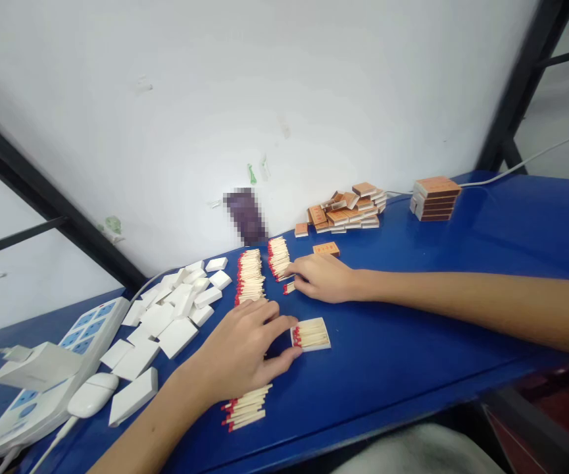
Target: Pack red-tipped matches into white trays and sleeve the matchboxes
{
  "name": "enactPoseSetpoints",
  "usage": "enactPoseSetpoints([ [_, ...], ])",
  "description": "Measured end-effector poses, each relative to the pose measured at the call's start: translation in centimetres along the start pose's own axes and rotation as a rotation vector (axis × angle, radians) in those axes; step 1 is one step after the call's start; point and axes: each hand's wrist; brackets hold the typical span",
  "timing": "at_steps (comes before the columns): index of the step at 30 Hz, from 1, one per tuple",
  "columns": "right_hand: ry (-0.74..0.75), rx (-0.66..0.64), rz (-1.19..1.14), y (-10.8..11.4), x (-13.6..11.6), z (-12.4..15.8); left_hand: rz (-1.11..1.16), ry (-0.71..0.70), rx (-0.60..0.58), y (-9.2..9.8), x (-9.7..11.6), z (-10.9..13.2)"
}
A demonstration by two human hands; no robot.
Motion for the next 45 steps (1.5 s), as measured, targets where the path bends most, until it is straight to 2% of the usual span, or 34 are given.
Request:
enactPoseSetpoints([
  [16, 0.127, 0.042, -0.181, -0.5, 0.5, -0.2, 0.007, 0.004, -0.009, 0.0, 0.0, 0.0],
  [45, 0.142, 0.049, -0.211, -0.9, 0.9, -0.3, 0.001, 0.005, -0.031, -0.2, -0.2, 0.2],
])
Point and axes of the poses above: each hand's wrist, its own z-axis away from the middle knuckle, its own y-axis out of the back of the hand, x = y × z, and after that the axes turned 9 degrees about -y, right-handed
